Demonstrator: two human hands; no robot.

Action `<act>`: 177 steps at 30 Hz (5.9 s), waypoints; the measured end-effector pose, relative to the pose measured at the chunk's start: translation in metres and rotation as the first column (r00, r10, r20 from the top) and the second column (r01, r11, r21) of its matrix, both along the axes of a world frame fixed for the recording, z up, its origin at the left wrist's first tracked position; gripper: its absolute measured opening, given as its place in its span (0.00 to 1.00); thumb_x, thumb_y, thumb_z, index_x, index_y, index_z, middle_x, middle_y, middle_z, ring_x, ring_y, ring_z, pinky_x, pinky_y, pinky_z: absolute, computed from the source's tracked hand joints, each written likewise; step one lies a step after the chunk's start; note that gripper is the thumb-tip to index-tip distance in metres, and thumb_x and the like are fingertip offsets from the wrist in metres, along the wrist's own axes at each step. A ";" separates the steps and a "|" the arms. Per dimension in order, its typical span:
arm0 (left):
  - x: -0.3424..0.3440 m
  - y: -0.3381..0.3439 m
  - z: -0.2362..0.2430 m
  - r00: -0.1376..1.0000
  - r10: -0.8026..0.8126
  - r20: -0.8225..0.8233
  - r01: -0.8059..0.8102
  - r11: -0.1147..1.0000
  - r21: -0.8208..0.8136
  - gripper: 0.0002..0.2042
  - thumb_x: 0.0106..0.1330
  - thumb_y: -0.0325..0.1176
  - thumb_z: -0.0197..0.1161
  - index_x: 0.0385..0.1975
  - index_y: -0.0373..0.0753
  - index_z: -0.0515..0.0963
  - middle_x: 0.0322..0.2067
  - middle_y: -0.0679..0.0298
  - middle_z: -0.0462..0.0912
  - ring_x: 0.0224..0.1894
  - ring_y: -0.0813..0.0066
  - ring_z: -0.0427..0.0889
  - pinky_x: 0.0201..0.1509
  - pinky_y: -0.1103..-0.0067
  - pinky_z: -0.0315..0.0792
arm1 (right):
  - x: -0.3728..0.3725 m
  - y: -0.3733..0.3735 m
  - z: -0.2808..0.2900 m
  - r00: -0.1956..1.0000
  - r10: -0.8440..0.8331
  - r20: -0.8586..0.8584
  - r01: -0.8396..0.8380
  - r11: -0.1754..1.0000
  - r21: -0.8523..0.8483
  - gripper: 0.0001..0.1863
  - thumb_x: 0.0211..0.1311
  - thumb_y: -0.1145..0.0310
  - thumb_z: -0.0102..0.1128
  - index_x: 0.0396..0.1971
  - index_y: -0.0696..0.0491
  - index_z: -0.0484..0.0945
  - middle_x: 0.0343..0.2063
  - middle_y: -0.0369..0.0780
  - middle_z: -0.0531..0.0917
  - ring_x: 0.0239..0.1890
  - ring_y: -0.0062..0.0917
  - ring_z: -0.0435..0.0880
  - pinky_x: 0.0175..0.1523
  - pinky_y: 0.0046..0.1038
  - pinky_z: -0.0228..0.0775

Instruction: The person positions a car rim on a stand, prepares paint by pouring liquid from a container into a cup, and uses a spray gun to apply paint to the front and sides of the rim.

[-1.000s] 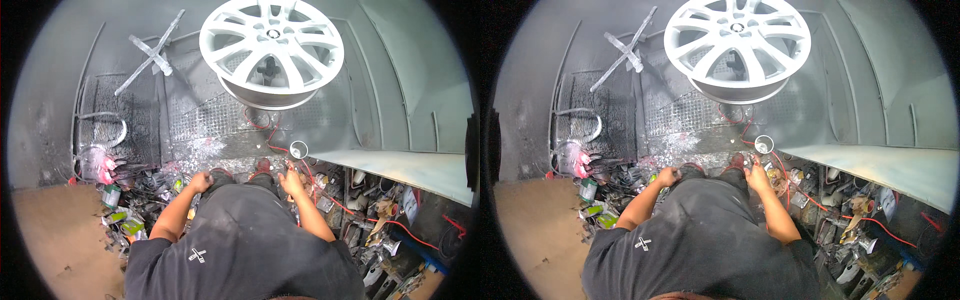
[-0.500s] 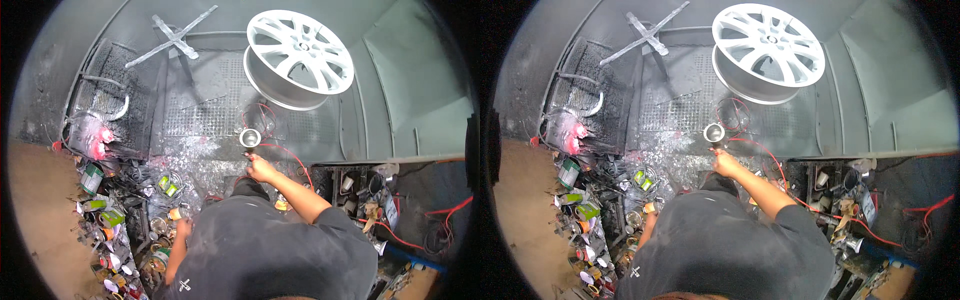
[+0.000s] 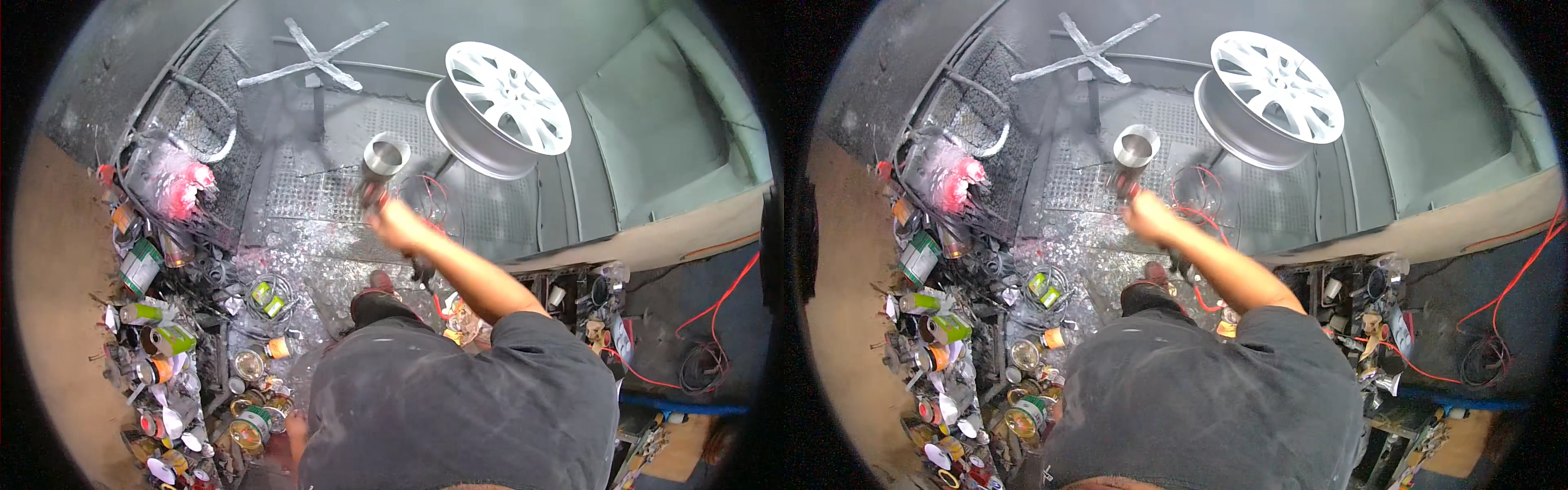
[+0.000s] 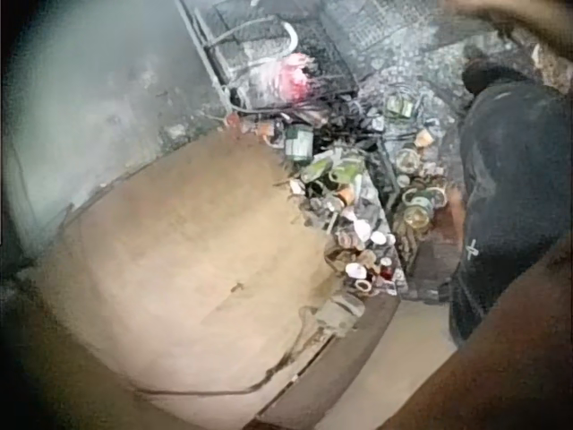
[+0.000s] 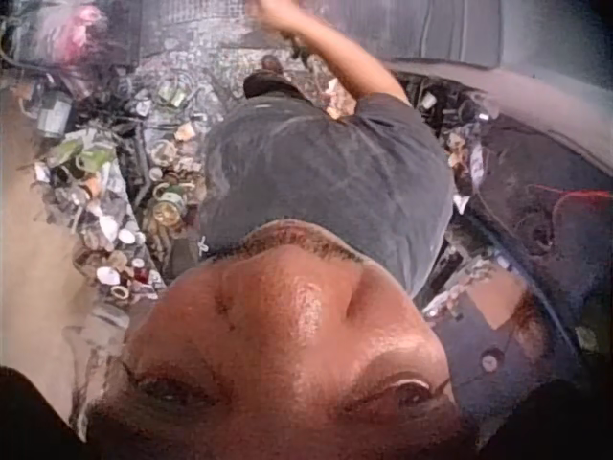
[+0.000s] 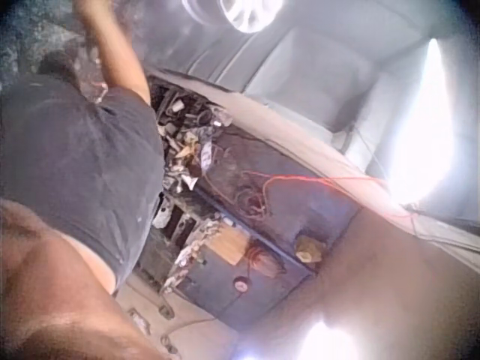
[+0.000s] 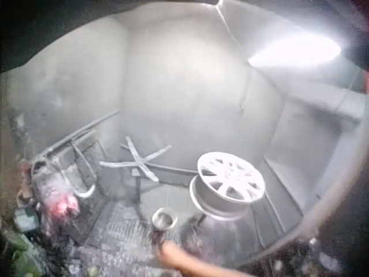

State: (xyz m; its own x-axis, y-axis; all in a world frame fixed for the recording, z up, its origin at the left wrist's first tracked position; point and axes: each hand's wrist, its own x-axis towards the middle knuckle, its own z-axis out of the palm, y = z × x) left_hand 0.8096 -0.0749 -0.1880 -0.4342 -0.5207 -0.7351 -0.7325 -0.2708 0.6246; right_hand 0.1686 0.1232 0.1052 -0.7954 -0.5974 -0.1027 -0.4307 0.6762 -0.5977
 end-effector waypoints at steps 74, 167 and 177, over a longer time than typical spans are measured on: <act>-0.115 -0.130 0.035 0.995 0.089 -0.046 -0.099 0.951 -0.293 0.14 0.70 0.37 0.60 0.40 0.28 0.80 0.37 0.46 0.84 0.39 0.58 0.84 0.46 0.66 0.74 | -0.092 -0.192 -0.032 0.996 0.094 0.001 -0.093 0.985 -0.144 0.25 0.63 0.63 0.64 0.51 0.67 0.71 0.44 0.62 0.80 0.47 0.58 0.80 0.52 0.48 0.73; -0.522 0.072 0.105 0.685 -0.721 0.105 0.728 0.670 -0.145 0.29 0.67 0.52 0.61 0.61 0.37 0.75 0.60 0.46 0.77 0.62 0.51 0.76 0.65 0.65 0.69 | -0.086 0.384 -0.224 0.759 -0.159 0.631 -0.152 0.900 0.409 0.31 0.65 0.46 0.55 0.56 0.56 0.80 0.55 0.53 0.81 0.59 0.44 0.79 0.64 0.39 0.69; -0.459 -0.144 0.182 0.995 -0.041 -0.095 -0.071 0.401 -0.914 0.22 0.59 0.41 0.70 0.51 0.37 0.79 0.49 0.50 0.82 0.52 0.51 0.80 0.58 0.64 0.73 | -0.166 0.319 -0.249 0.846 -0.140 0.515 -0.093 0.912 0.400 0.31 0.64 0.48 0.60 0.55 0.60 0.79 0.51 0.56 0.83 0.57 0.46 0.81 0.62 0.39 0.71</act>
State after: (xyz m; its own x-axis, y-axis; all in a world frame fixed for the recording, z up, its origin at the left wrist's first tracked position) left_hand 0.3504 -0.2184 -0.0056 -0.4502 -0.8638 0.2263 -0.6623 0.4930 0.5642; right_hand 0.0028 0.4421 -0.1438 -0.5629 -0.3938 -0.7267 -0.1129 0.9076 -0.4044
